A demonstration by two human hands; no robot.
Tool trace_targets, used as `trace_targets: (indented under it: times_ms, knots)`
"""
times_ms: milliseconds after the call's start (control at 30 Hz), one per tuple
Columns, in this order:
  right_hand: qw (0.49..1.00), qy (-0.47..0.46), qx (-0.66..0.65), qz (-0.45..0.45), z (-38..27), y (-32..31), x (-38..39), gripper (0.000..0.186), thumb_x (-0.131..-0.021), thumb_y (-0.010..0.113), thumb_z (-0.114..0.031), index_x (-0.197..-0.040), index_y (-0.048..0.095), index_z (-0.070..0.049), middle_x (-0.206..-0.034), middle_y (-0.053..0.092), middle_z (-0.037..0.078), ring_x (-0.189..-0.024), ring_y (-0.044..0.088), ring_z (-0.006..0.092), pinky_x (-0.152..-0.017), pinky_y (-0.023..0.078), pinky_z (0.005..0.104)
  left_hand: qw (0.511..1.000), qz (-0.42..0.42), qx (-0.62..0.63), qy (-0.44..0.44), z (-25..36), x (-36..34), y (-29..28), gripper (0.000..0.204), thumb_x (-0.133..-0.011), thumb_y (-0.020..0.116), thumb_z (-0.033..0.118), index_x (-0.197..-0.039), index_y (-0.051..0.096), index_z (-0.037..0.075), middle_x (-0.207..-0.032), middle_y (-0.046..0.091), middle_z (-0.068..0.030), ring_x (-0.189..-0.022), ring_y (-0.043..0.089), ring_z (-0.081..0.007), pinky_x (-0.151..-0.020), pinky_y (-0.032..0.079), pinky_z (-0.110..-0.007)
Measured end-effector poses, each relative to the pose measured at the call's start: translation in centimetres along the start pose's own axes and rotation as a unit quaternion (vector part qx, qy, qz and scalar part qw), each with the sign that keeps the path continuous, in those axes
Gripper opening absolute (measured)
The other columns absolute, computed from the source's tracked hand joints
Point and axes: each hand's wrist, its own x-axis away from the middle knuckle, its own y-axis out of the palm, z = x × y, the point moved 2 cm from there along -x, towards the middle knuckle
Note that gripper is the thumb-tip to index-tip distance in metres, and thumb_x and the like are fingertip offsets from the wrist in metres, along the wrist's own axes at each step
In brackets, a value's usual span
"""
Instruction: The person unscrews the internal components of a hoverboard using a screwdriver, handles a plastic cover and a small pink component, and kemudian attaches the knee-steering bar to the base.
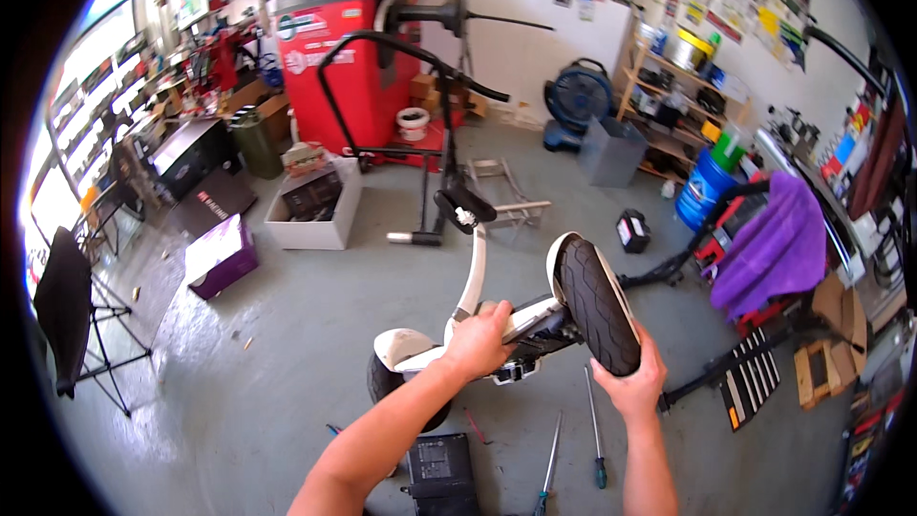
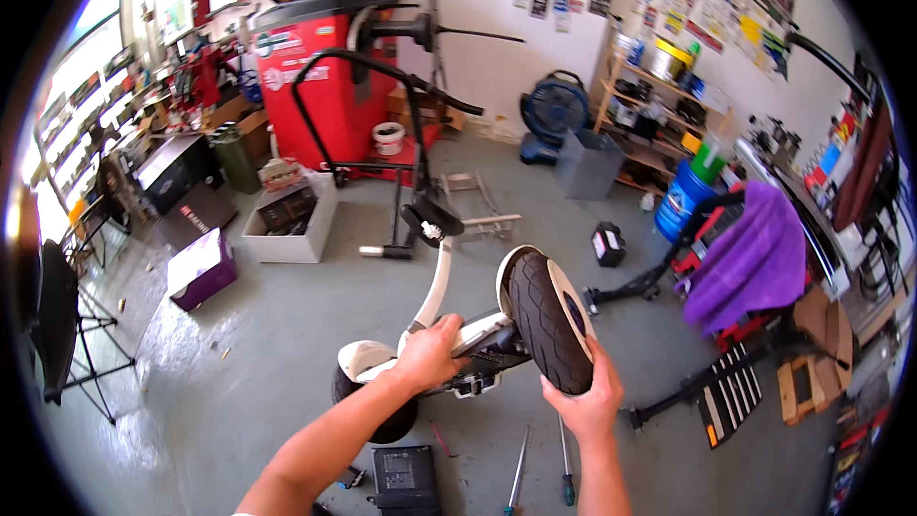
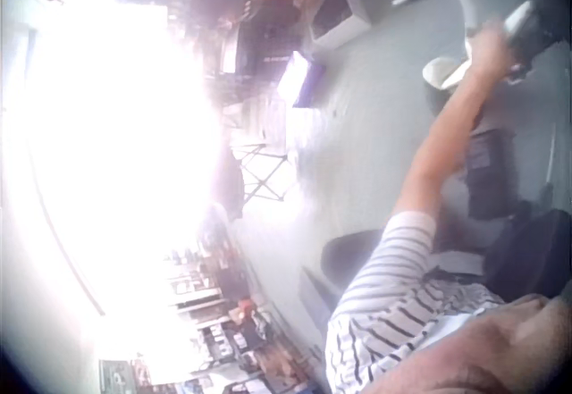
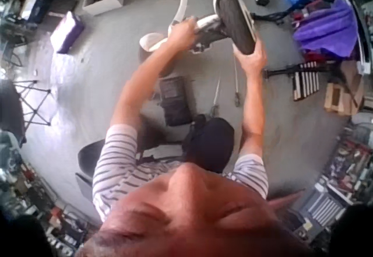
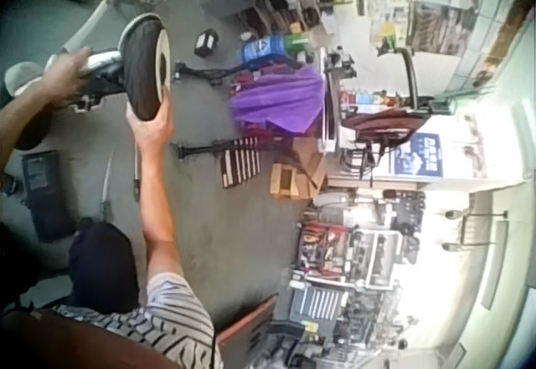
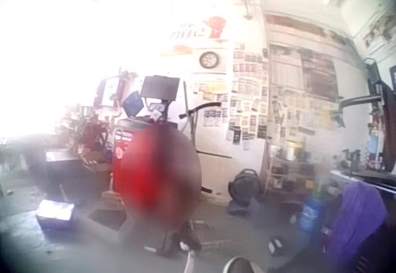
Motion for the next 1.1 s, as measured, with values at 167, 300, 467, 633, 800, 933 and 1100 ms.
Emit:
trace_targets:
  times_ms: [167, 300, 467, 633, 800, 933, 1100]
  knots:
    - [0.993, 0.113, -0.027, 0.023, 7.6, -0.7, 2.7, 0.073, -0.063, 0.092, -0.019, -0.127, 0.063, 0.001, -0.113, 0.071, 0.021, -0.102, 0.071, 0.0366, -0.09, 0.056, 0.0429, 0.992, -0.095, -0.062, 0.047, 1.9, -5.1, 5.4, 0.054, -0.079, 0.083, 0.023, -0.113, 0.046, 0.003, -0.108, 0.067, -0.0229, -0.099, 0.067, -0.0451, -0.085, 0.054, -0.052]
    - [0.977, 0.198, -0.074, 0.041, 11.9, -0.7, 6.2, 0.067, -0.064, 0.091, -0.018, -0.123, 0.065, 0.001, -0.109, 0.073, 0.018, -0.098, 0.072, 0.0305, -0.089, 0.056, 0.0396, 0.977, -0.171, -0.11, 0.062, 3.2, -7.2, 9.4, 0.055, -0.079, 0.083, 0.023, -0.115, 0.046, 0.003, -0.107, 0.067, -0.0226, -0.101, 0.067, -0.0443, -0.085, 0.054, -0.051]
    - [0.957, 0.269, -0.075, 0.074, 16.3, -1.1, 12.0, 0.063, -0.068, 0.091, -0.019, -0.122, 0.065, 0.001, -0.105, 0.074, 0.013, -0.094, 0.071, 0.0221, -0.086, 0.055, 0.036, 0.956, -0.234, -0.15, 0.096, 5.2, -7.8, 14.6, 0.053, -0.08, 0.08, 0.018, -0.118, 0.046, 0.002, -0.109, 0.067, -0.0223, -0.1, 0.067, -0.0443, -0.086, 0.055, -0.051]
    - [0.915, 0.378, -0.13, 0.053, 17.2, 0.9, 18.0, 0.06, -0.071, 0.092, -0.022, -0.119, 0.065, 0.001, -0.102, 0.073, 0.01, -0.09, 0.068, 0.0163, -0.083, 0.055, 0.034, 0.922, -0.305, -0.207, 0.117, 4.4, -5.8, 17.6, 0.054, -0.08, 0.075, 0.011, -0.124, 0.046, 0.001, -0.115, 0.064, -0.0215, -0.1, 0.068, -0.0421, -0.084, 0.056, -0.05]
    - [0.901, 0.395, -0.152, 0.095, 15.9, 4.1, 23.3, 0.06, -0.073, 0.092, -0.022, -0.12, 0.065, 0.002, -0.101, 0.073, 0.01, -0.091, 0.068, 0.0173, -0.084, 0.055, 0.0348, 0.907, -0.308, -0.252, 0.138, 2.9, -3.5, 18.4, 0.049, -0.08, 0.073, 0.008, -0.122, 0.049, 0.003, -0.116, 0.065, -0.0185, -0.102, 0.069, -0.0382, -0.082, 0.058, -0.047]
    - [0.892, 0.41, -0.171, 0.09, 15.2, 4.7, 22.4, 0.057, -0.078, 0.089, -0.021, -0.122, 0.063, 0.004, -0.109, 0.071, 0.012, -0.1, 0.066, 0.0188, -0.09, 0.053, 0.0355, 0.913, -0.29, -0.26, 0.119, 2.2, -2.6, 17.6, 0.057, -0.081, 0.078, 0.016, -0.127, 0.048, 0.003, -0.118, 0.065, -0.0171, -0.102, 0.07, -0.0368, -0.084, 0.058, -0.046]
    - [0.95, 0.252, 0.1, 0.154, 9.3, 2.1, 24.4, 0.041, -0.088, 0.08, -0.02, -0.119, 0.064, 0.003, -0.115, 0.069, 0.017, -0.108, 0.066, 0.0259, -0.094, 0.051, 0.0371, 0.96, 0.032, -0.075, 0.267, 4.1, 3.8, 9.3, 0.044, -0.086, 0.079, 0.019, -0.121, 0.059, 0.001, -0.108, 0.067, -0.0144, -0.094, 0.069, -0.0315, -0.087, 0.057, -0.039]
